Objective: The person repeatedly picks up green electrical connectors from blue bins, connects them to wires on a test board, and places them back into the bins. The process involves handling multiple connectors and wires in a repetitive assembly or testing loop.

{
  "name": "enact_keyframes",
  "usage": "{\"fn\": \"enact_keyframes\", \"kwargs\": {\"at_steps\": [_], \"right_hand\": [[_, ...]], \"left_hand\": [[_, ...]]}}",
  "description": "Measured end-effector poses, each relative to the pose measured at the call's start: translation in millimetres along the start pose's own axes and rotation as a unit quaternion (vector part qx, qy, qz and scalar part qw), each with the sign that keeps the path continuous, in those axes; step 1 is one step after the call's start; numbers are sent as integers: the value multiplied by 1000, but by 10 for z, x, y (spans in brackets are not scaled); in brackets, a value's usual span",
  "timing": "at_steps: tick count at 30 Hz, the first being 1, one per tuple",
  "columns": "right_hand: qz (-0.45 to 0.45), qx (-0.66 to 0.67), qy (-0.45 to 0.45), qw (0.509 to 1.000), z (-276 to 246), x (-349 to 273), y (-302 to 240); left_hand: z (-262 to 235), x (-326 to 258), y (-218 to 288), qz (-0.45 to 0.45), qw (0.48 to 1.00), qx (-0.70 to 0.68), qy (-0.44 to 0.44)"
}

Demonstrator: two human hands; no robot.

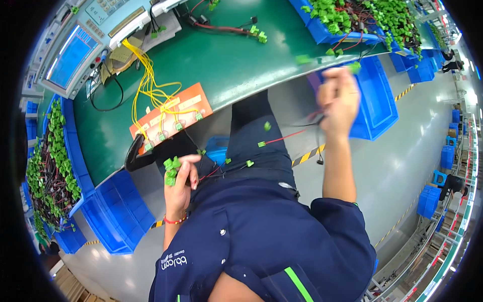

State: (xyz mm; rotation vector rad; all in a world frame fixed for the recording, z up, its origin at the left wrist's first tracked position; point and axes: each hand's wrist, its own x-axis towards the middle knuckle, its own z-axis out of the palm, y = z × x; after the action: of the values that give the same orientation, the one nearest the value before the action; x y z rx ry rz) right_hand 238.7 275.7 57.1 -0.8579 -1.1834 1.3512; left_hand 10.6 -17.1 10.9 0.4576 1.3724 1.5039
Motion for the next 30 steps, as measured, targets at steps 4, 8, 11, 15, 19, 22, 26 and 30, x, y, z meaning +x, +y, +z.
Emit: {"fn": "enact_keyframes", "kwargs": {"at_steps": [4, 8, 11, 15, 19, 22, 26, 30], "right_hand": [[145, -2, -159, 977, 644, -682, 315], [199, -3, -295, 934, 996, -1099, 374], [260, 86, -341, 899, 1138, -1235, 496], [313, 193, -344, 864, 1149, -1143, 555], [311, 171, -332, 874, 1221, -1154, 492], [307, 151, -406, 848, 1244, -1160, 572], [344, 106, -501, 787, 1459, -1190, 724], [390, 58, -547, 739, 1732, -1347, 847]], "left_hand": [[194, 97, 10, -19, 999, 38, -6], [198, 100, 87, -8, 999, 12, -39], [143, 52, 91, 6, 996, -85, -1], [-92, 20, -76, 44, 989, -127, 61], [-170, -100, -99, 26, 998, -31, 38], [-211, -159, -121, 2, 1000, -26, -17], [-318, -244, -160, -6, 995, -95, -43], [-478, -431, -104, -9, 987, -142, -72]]}}
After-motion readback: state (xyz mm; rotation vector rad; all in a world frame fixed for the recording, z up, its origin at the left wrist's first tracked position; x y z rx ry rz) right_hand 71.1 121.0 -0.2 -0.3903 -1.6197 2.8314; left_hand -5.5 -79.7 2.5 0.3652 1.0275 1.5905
